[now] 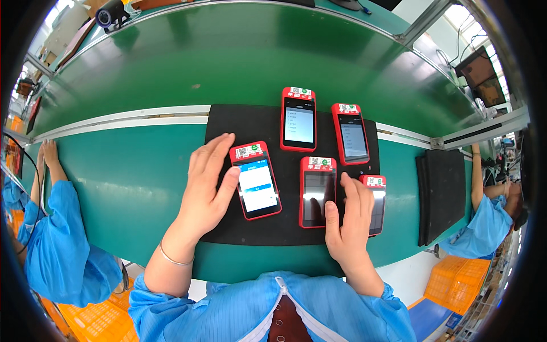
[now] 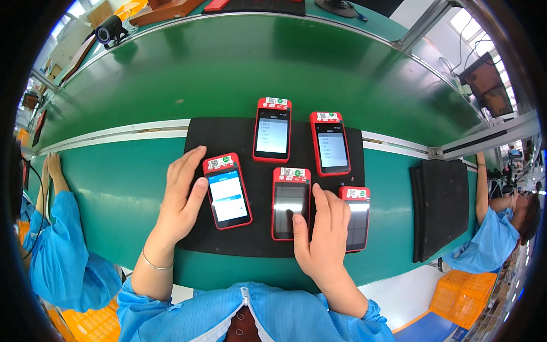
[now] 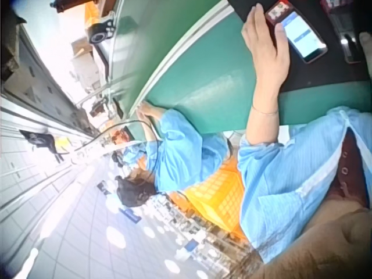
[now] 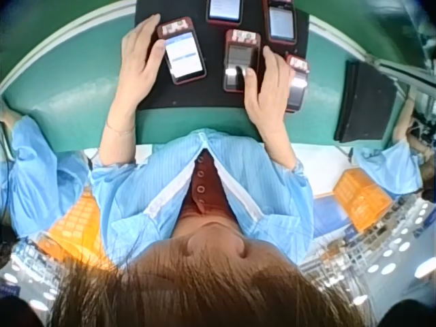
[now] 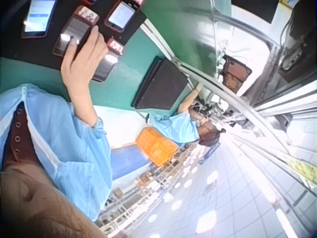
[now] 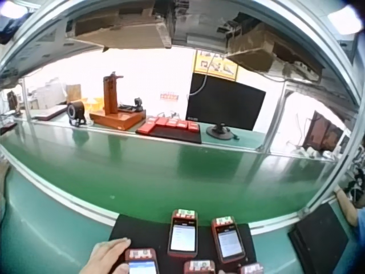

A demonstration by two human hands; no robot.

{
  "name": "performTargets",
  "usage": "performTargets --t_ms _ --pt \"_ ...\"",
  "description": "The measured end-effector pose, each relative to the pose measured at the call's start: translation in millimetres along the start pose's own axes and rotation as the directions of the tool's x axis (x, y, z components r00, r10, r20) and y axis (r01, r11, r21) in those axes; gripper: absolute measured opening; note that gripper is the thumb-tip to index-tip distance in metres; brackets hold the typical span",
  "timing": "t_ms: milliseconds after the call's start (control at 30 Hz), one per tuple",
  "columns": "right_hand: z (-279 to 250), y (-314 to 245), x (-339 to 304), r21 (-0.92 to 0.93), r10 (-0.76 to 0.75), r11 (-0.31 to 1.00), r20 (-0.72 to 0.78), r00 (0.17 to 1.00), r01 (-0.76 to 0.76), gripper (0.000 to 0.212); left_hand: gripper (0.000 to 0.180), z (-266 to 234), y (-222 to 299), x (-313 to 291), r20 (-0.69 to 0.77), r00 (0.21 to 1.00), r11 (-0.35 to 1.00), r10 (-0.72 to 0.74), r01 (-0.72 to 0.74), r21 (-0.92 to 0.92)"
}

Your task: The person turns over handheld electronic devices on a mat, powers them on, and operates their touchscreens. The person then sets the mat aside, receives another set of devices, flips them over, powers them on, and taps their touchscreens.

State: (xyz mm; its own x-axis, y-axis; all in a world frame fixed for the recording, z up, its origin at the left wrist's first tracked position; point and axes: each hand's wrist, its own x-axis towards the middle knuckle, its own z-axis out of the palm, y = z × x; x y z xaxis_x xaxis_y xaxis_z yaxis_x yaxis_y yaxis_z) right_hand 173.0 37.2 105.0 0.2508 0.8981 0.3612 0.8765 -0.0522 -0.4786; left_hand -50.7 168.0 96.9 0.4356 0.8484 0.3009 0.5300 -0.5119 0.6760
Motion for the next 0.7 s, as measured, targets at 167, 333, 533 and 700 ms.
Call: performTargets --t_ms 167,333,533,700 --pt "5.3 -15.5 -6.1 0.115 -0.261 0.961 0.058 0.964 0.253 0.046 0.047 -3.9 -3.3 3.9 0.200 0.979 0.997 0.025 -0.011 -0.072" --pt "15.0 -30.9 -13.4 0.178 -0.401 0.911 0.169 0.901 0.372 0.037 0.046 -4.0 -4.8 4.2 0.224 0.974 0.986 0.036 0.002 -0.167" --pt "26.3 -40.9 -13.5 0.189 -0.505 0.861 0.202 0.839 0.473 0.026 0.046 -3.6 -8.1 2.0 0.212 0.977 0.989 0.039 -0.007 -0.151" --pt "30.1 -43.4 -11.3 0.182 -0.532 0.846 0.209 0.821 0.502 0.037 0.045 -4.5 -9.3 1.3 0.209 0.977 0.988 0.041 -0.009 -0.152"
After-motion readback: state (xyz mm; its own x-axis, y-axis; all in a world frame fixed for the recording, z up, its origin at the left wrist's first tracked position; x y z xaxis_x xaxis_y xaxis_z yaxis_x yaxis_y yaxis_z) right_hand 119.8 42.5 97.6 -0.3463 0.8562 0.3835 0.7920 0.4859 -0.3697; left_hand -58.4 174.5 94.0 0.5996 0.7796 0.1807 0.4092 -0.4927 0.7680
